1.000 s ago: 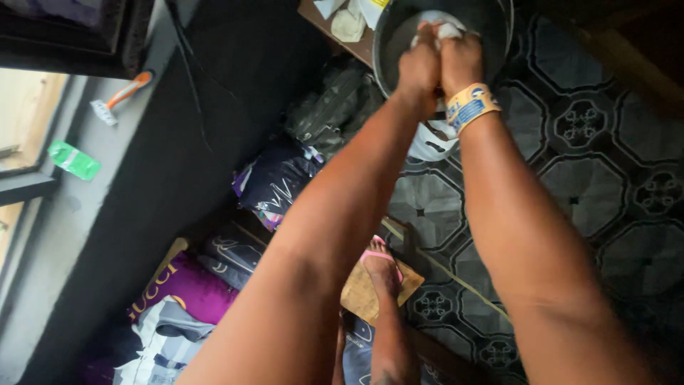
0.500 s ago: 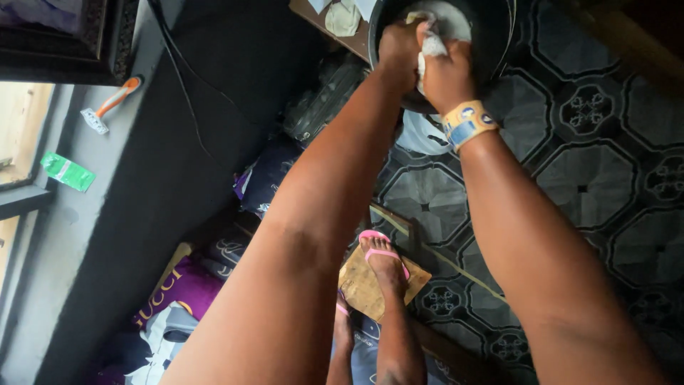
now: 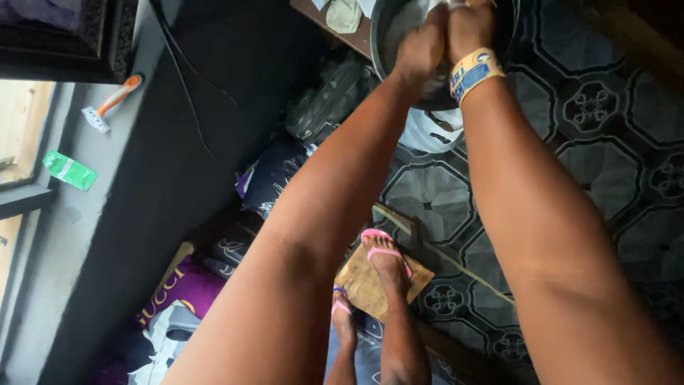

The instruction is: Cleaning glass window louvres with a cloth and soapy water.

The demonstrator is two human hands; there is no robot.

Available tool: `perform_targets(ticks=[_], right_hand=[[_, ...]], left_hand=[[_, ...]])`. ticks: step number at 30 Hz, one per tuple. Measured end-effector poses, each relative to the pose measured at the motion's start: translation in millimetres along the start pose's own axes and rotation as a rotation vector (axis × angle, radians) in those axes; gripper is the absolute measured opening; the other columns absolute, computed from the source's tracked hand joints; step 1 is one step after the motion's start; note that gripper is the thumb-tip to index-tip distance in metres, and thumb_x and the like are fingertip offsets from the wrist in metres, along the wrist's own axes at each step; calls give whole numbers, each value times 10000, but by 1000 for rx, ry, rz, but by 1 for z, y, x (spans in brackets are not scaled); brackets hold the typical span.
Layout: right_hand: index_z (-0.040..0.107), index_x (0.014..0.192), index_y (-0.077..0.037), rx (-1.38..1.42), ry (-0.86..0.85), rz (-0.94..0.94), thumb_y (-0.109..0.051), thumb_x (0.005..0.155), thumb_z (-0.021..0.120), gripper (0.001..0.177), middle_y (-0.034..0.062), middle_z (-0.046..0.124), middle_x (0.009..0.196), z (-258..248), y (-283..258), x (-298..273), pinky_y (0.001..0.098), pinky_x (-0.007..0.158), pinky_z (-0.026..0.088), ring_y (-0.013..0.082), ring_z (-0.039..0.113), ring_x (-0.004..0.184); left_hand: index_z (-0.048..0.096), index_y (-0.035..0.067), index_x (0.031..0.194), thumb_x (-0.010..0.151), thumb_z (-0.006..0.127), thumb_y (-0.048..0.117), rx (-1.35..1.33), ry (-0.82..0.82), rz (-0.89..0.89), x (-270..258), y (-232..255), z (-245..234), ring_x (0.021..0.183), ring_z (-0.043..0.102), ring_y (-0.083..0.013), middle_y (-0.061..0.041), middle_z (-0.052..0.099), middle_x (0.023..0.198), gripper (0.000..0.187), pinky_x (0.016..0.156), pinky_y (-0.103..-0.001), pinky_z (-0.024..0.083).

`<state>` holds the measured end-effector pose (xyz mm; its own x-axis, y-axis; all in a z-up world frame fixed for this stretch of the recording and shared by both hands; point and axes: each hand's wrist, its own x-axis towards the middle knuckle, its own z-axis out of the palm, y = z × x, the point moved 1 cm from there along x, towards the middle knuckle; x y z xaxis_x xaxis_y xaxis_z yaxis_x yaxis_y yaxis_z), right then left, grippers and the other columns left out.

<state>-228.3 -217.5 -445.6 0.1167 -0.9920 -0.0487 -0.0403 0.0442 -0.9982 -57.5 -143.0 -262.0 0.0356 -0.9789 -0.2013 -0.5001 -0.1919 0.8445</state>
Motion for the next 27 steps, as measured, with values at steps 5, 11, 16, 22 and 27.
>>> perform_targets(ticks=[5, 11, 16, 22, 27], right_hand=[[614, 1013, -26, -85, 155, -153, -31, 914, 617, 99, 74, 631, 924, 57, -187, -52, 361, 780, 547, 209, 622, 848], [632, 1106, 3, -225, 153, -258, -84, 1004, 630, 134, 110, 643, 1048, 65, -254, -82, 377, 876, 506, 251, 616, 984], [593, 1032, 8, -179, 83, -235, -151, 1098, 591, 172, 140, 595, 1011, 80, -316, -105, 376, 859, 491, 284, 596, 931], [582, 1119, 50, -223, 73, -325, -270, 1134, 551, 321, 198, 650, 1012, 85, -311, -101, 423, 834, 490, 328, 632, 940], [706, 1013, 12, -412, 197, -142, -254, 1107, 618, 296, 198, 708, 987, 43, -195, -60, 443, 803, 521, 369, 659, 900]], left_hand=[[493, -40, 1350, 1080, 395, 453, -597, 4, -408, -6, 45, -28, 985, 740, -333, -265, 722, 1134, 570, 826, -449, 600], [594, 79, 1302, 946, 463, 282, -628, -233, -328, -12, 70, -61, 609, 682, -295, -225, 767, 925, 431, 464, -422, 518], [793, 11, 1058, 951, 652, 212, -443, -286, 61, 27, 8, -35, 721, 813, -194, -147, 840, 927, 268, 569, -354, 646], [715, 27, 935, 926, 622, 269, 149, -45, -22, -2, 68, -74, 546, 707, -170, -108, 740, 721, 259, 474, -308, 580], [692, 17, 917, 963, 634, 281, -587, -16, 188, 3, 12, -10, 771, 760, -309, -176, 790, 846, 273, 705, -414, 607]])
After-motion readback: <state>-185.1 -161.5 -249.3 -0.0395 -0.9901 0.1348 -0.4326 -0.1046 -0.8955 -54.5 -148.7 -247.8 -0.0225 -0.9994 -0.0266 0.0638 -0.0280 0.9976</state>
